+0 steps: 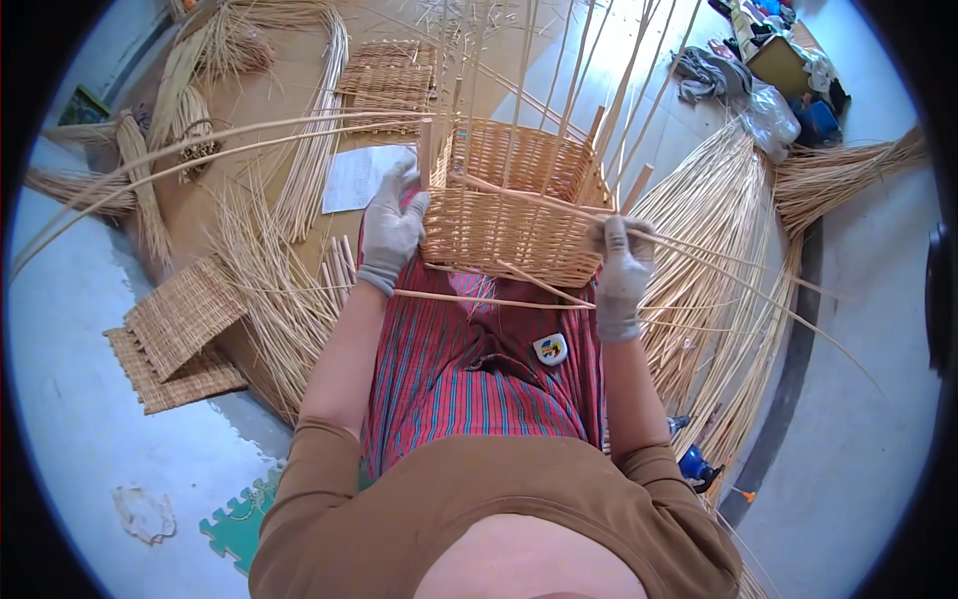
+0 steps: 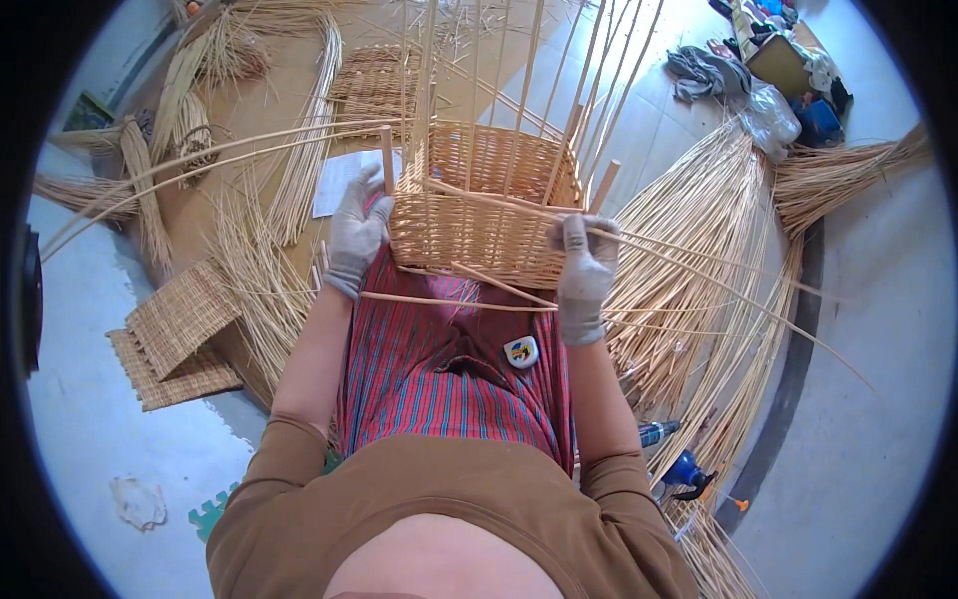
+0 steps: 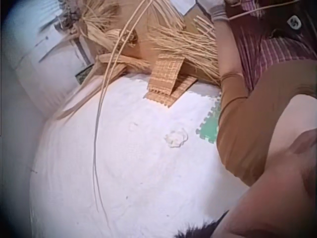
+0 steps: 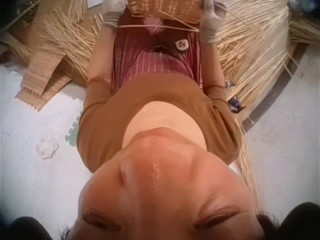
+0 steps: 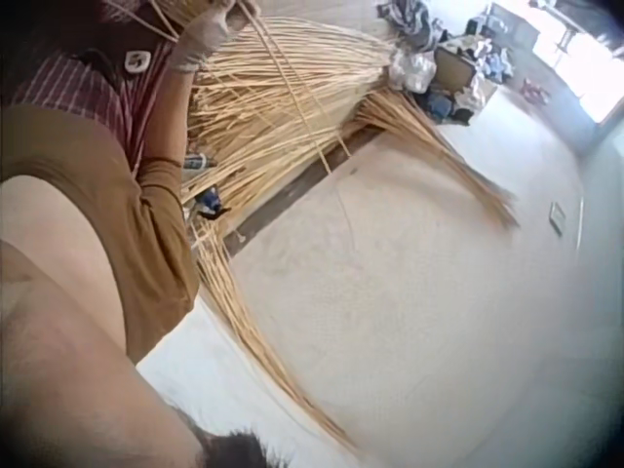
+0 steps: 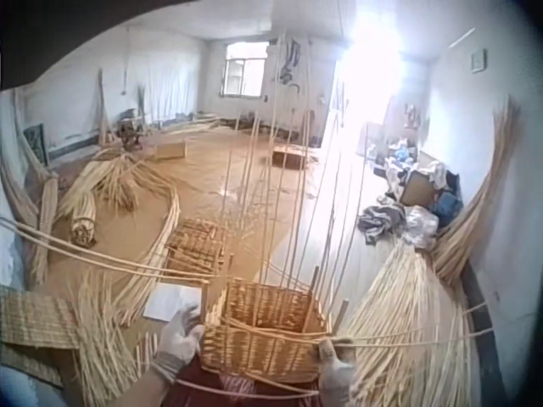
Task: Weaving a rectangular wicker basket using long reeds.
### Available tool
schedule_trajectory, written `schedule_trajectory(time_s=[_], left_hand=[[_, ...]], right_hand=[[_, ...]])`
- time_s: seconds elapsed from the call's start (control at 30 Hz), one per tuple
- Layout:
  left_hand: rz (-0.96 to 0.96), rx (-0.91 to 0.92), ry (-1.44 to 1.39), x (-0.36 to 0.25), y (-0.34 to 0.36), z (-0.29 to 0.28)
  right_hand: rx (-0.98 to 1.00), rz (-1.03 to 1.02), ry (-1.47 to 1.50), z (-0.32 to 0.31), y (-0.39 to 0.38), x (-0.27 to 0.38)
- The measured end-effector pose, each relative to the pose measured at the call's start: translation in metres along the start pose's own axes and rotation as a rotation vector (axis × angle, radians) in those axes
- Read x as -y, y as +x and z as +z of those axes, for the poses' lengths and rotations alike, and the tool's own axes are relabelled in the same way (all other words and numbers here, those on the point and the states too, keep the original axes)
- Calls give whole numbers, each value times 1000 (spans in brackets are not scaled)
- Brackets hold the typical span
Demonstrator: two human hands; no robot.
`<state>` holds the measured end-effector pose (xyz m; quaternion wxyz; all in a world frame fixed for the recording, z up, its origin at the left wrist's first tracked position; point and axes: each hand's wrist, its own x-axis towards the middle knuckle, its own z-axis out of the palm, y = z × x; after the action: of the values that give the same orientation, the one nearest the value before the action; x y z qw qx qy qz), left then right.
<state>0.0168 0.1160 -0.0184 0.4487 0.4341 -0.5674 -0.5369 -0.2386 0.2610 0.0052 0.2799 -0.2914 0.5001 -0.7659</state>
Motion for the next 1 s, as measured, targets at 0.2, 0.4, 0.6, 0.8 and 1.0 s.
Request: schedule_trajectory(time_s=[0.2,0.4,0.6,0.8,1.0], left_hand=[[173,-44,203,24,7,-3],[183,-48,306,11,1,-1],[430,-135,238,-35,10,55],[65,136,525,17,38,40],[-64,291,173,16,33,40]], right_hand=[[3,119,-11,15,-14,-22],[151,168,-80,2,19,-29],[162,183,-105,2,33,-34],[83,244,-114,10,33,-33],[64,-13,-271,33,29,-28]])
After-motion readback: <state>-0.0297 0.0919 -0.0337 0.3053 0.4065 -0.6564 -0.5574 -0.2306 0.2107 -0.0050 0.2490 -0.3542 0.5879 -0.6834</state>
